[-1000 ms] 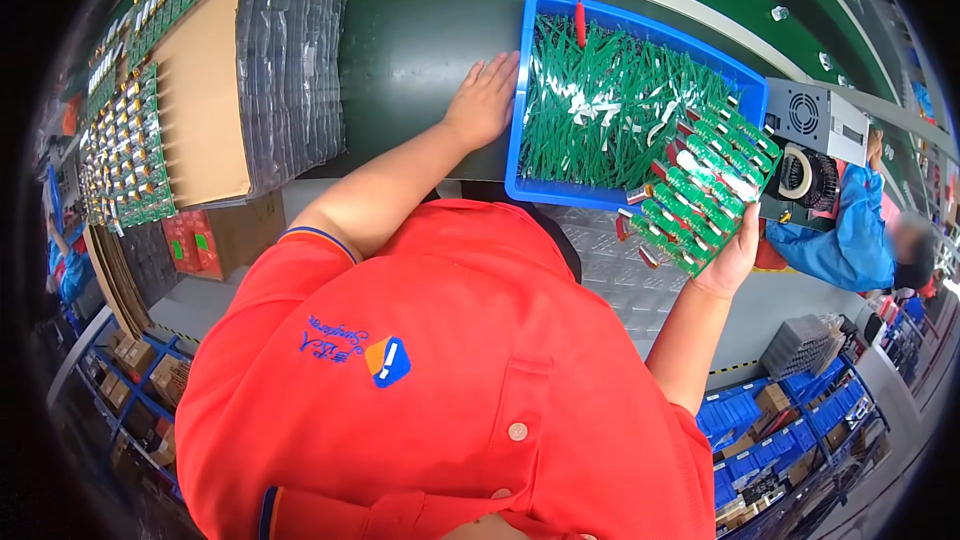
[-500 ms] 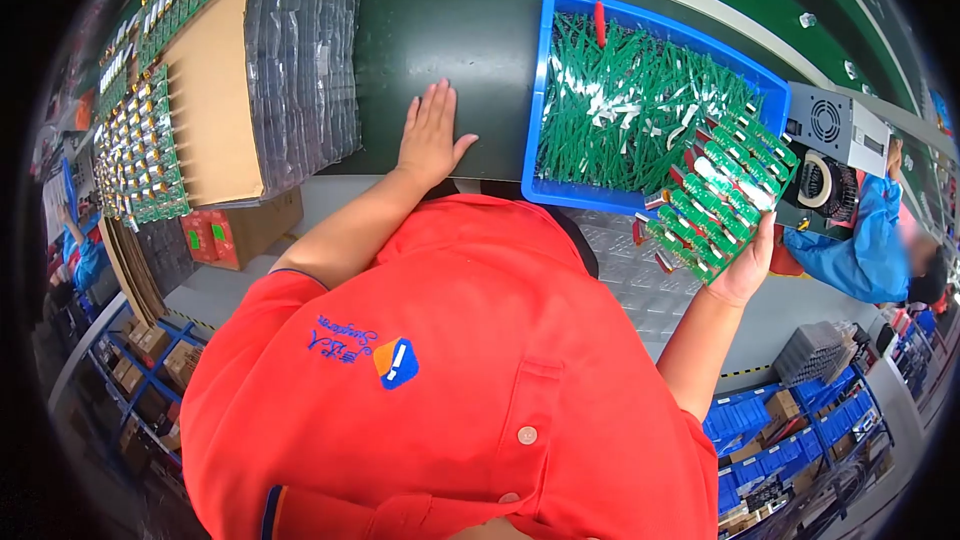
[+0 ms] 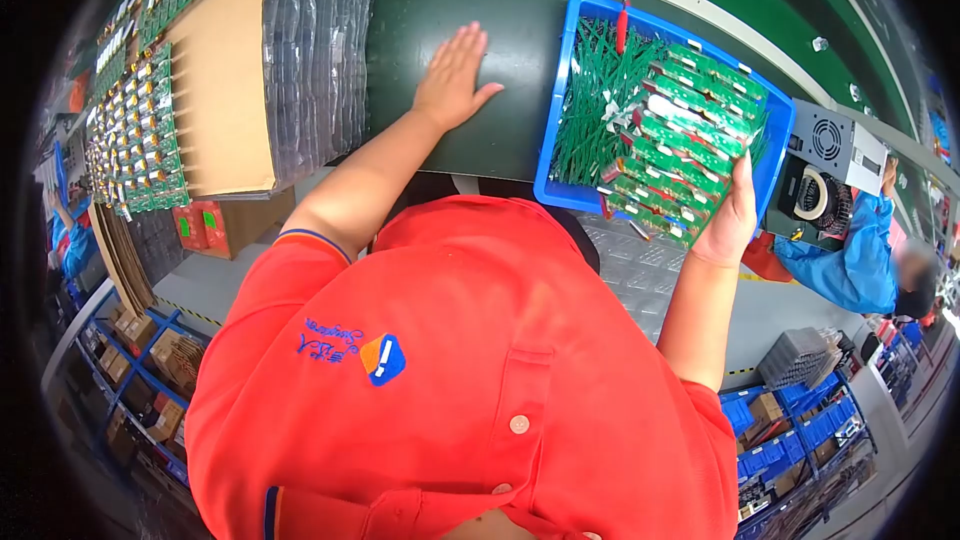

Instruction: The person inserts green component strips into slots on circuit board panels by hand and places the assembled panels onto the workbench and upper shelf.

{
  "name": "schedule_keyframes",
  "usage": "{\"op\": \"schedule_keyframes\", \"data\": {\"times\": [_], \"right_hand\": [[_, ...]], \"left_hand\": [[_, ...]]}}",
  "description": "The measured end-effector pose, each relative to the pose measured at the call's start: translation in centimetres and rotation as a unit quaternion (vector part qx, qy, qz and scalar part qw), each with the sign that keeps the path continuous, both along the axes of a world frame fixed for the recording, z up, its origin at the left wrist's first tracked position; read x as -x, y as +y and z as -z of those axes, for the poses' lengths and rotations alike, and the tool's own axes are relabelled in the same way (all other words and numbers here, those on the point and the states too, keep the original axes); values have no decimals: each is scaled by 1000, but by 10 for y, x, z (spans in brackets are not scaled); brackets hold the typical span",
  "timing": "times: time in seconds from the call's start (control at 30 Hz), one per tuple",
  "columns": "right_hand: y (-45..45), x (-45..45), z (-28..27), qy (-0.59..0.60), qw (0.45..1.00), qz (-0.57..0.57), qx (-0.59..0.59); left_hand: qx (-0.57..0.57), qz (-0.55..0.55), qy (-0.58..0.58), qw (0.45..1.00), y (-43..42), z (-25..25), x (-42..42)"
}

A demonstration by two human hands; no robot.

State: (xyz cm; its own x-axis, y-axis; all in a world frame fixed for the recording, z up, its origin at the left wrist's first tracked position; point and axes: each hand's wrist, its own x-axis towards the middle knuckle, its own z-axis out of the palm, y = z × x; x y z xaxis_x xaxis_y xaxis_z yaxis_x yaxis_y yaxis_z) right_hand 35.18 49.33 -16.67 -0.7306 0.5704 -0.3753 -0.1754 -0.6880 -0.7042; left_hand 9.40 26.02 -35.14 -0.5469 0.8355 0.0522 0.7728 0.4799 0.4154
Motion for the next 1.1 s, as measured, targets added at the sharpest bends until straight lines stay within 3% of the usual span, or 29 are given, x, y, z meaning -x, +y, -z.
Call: {"op": "schedule_keyframes", "data": {"times": [0.23,0.37,0.73,0.9,0.97,1.03,1.1], "right_hand": [[-13,36,1,54,996,-54,54],[-19,50,4,59,995,-63,46],[-39,100,9,1,994,-108,30],[-78,170,37,-109,989,-97,21],[-95,202,66,-84,982,-130,104],[-111,233,100,-122,978,-107,132],[-123,258,132,-86,976,-89,182]], "left_hand": [[-33,189,-30,981,-7,6,-2],[-29,226,-87,970,-32,-2,-23],[-24,276,-105,955,-71,-13,-49],[12,277,-65,958,-66,-12,-51],[-5,279,-77,957,-68,-7,-53],[4,284,-53,957,-67,-3,-53],[6,290,-35,956,-68,-5,-53]]}}
